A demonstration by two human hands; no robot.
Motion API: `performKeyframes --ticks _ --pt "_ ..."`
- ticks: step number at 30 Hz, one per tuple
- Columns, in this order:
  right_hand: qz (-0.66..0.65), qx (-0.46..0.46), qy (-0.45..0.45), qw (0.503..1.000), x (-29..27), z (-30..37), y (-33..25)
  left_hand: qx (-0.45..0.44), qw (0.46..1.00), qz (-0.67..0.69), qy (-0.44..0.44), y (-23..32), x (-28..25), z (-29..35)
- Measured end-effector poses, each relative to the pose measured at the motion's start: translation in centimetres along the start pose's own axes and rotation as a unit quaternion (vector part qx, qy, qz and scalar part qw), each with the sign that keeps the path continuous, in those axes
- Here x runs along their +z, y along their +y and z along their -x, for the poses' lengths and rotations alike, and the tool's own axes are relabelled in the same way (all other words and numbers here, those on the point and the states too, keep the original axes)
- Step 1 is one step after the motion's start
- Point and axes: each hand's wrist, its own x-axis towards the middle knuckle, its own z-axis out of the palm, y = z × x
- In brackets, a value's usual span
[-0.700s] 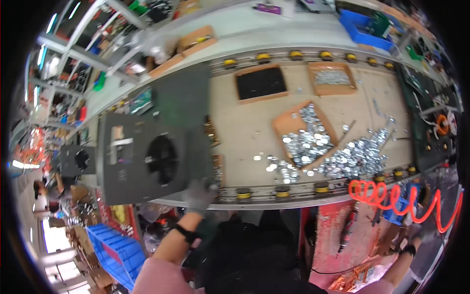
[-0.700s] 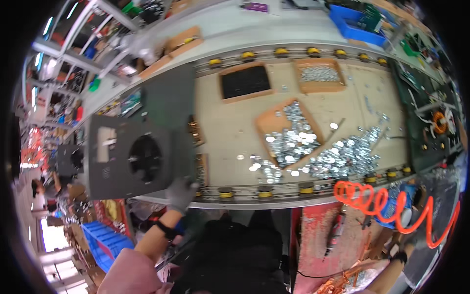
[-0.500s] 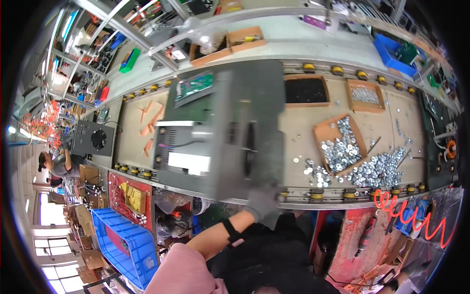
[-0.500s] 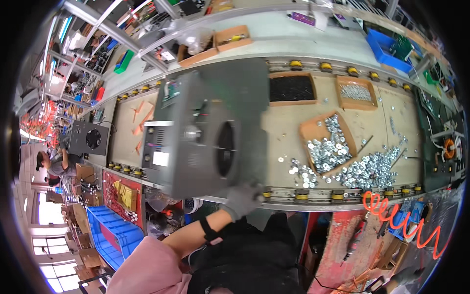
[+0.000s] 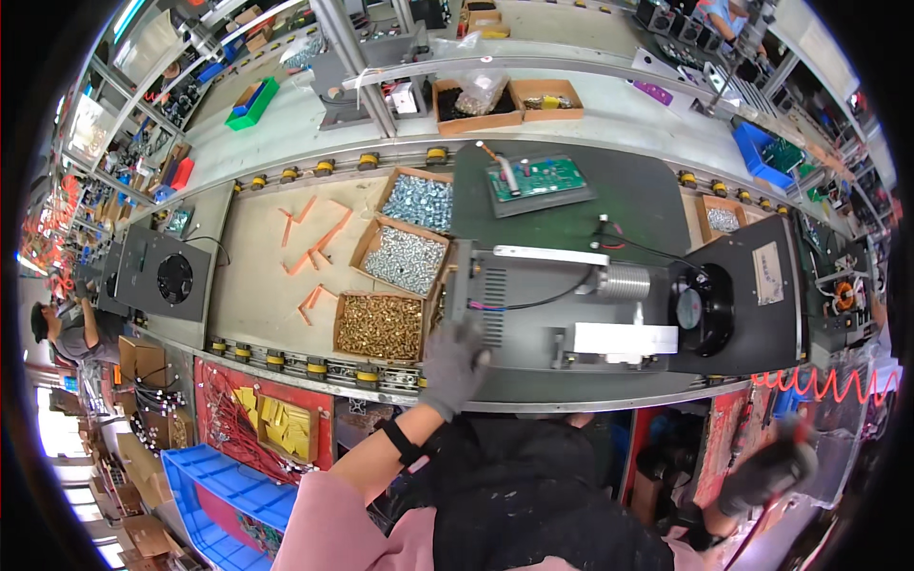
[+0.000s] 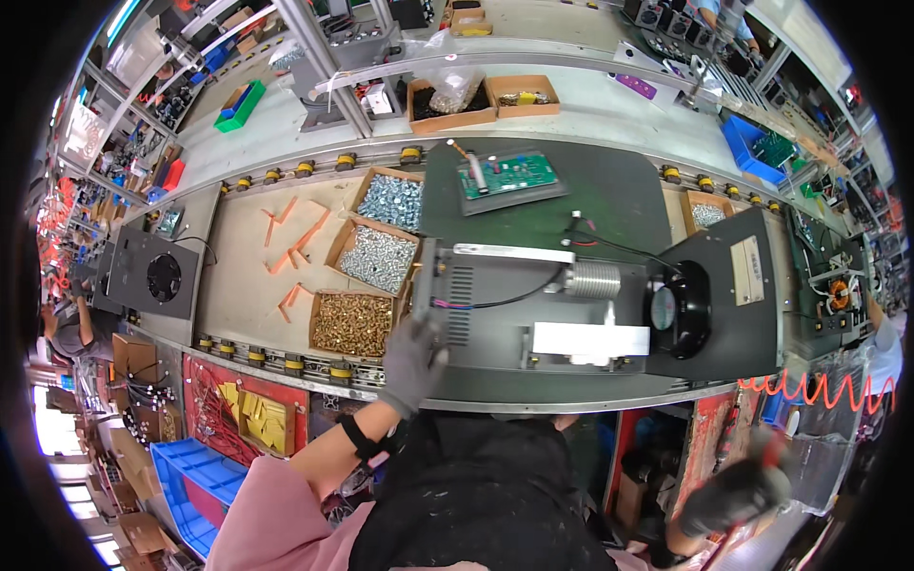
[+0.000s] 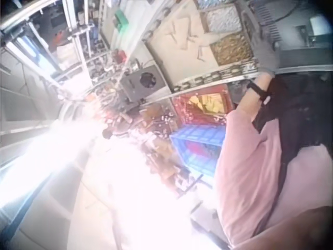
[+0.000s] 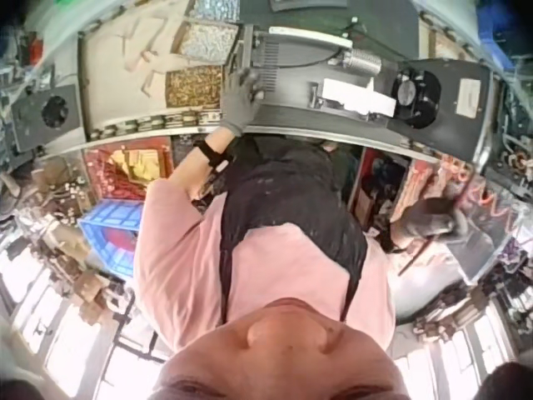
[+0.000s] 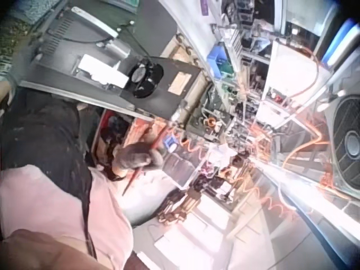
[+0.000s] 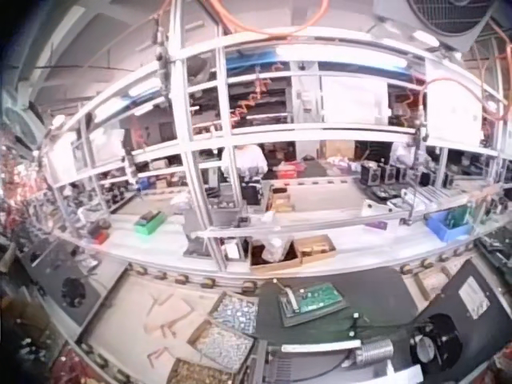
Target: Assembling the internal components and housing of a solar inverter on a production line.
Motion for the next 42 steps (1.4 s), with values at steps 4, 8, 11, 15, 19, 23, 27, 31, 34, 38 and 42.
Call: performKeyframes --ticks 4,8,11,15,19,23,27,31,34,38,42 --pt "-0.202 0.189 -0.363 0.890 16.7 3.0 -9.1 -0.140 0.990 -0.030 -0.009 -5.5 2.0 -2.6" --pt "-0.242 0.318 -0.427 0.811 23.9 6.3 -7.6 -0.046 0.990 -0.067 -0.113 -4.0 3.0 -3.9" --pt "-0.252 0.326 -0.415 0.811 26.9 8.5 -5.7 -0.064 0.984 -0.053 -0.159 -4.1 4.6 -4.2" --pt "-0.228 0.360 -0.429 0.797 28.0 9.7 -3.9 -0.072 0.983 -0.027 -0.166 -3.9 4.8 -4.4" --pt "-0.167 0.313 -0.471 0.807 28.0 9.0 -3.6 -0.073 0.978 -0.032 -0.193 -3.7 4.6 -4.5" --pt "-0.098 0.222 -0.493 0.835 27.8 7.6 -6.0 -0.076 0.978 -0.031 -0.190 -4.1 5.1 -4.2" --pt "-0.119 0.068 -0.421 0.897 26.6 7.0 -5.4 -0.070 0.980 -0.030 -0.186 -4.2 5.0 -4.3" --pt "-0.106 0.094 -0.376 0.916 23.3 4.9 -7.1 -0.071 0.981 -0.022 -0.179 -4.4 5.5 -4.5" --pt "-0.072 0.039 -0.317 0.945 17.3 1.7 -7.7 -0.069 0.984 0.030 -0.159 -3.6 5.9 -5.3" --pt "0.028 -0.110 -0.212 0.971 4.5 -0.2 -6.1 -0.113 0.982 0.106 -0.111 -2.3 6.3 -4.5" --pt "0.222 -0.108 -0.058 0.967 -7.4 -0.5 -4.0 -0.068 0.991 0.083 -0.074 -4.0 6.9 -3.5"
